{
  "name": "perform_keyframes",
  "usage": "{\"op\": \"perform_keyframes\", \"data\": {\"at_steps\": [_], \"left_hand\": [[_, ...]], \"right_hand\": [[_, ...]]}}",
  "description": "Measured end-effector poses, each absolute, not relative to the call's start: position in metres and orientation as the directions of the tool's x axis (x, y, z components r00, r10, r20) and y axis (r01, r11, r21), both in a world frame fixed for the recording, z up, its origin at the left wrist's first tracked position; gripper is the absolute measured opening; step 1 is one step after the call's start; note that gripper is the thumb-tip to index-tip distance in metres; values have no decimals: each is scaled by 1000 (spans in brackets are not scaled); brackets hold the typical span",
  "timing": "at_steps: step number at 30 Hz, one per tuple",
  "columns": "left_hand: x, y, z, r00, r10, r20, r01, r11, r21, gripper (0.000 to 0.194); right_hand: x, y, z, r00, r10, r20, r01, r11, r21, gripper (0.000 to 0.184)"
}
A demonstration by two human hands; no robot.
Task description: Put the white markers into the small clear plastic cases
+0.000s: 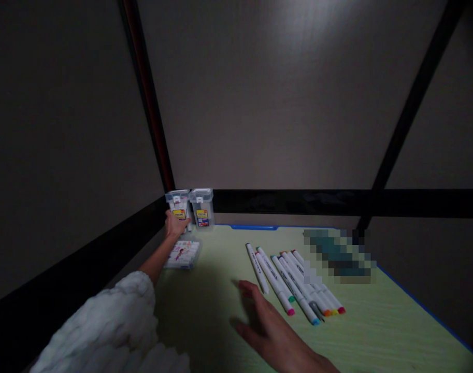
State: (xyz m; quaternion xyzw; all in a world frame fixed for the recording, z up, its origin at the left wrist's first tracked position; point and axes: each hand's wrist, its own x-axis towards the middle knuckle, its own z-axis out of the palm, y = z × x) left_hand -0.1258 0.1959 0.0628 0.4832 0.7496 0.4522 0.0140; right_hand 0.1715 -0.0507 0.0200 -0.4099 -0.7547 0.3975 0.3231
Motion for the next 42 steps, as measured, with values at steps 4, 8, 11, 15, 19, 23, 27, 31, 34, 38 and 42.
{"op": "perform_keyframes", "data": {"at_steps": [4, 8, 11, 15, 19, 23, 27, 31, 34, 38, 42], "left_hand": [[-124, 199, 60, -528, 704, 476, 714, 64, 697, 61], [-125, 202, 55, -532, 683, 500, 709, 37, 704, 67], [-127, 204, 53, -538, 691, 482, 702, 51, 710, 58], [-126, 205, 54, -548, 706, 449, 692, 81, 717, 31], [-123, 205, 54, -562, 693, 451, 687, 86, 722, 31], [-116, 199, 57, -588, 632, 505, 691, 67, 720, 51], [-102, 184, 61, -610, 532, 587, 707, 33, 706, 75], [-84, 168, 65, -598, 441, 669, 738, -23, 675, 58], [-70, 164, 64, -542, 446, 712, 770, -75, 633, 53], [-57, 167, 60, -486, 513, 707, 785, -99, 611, 57], [-48, 176, 58, -457, 623, 635, 776, -70, 627, 63]], "right_hand": [[171, -51, 20, -454, 874, 170, 355, 352, -866, 62], [171, -53, 21, -456, 873, 174, 338, 350, -873, 62], [171, -53, 23, -455, 876, 163, 350, 344, -871, 61], [170, -53, 21, -460, 872, 169, 356, 356, -864, 61], [171, -52, 19, -472, 865, 170, 360, 366, -858, 62], [170, -53, 22, -468, 871, 150, 387, 354, -851, 62], [170, -54, 26, -471, 870, 147, 398, 358, -844, 62], [170, -54, 26, -474, 869, 144, 401, 358, -843, 62], [171, -54, 24, -477, 867, 146, 391, 358, -848, 61], [171, -54, 25, -479, 866, 140, 388, 352, -852, 61], [170, -54, 28, -476, 870, 129, 407, 348, -845, 62]]}}
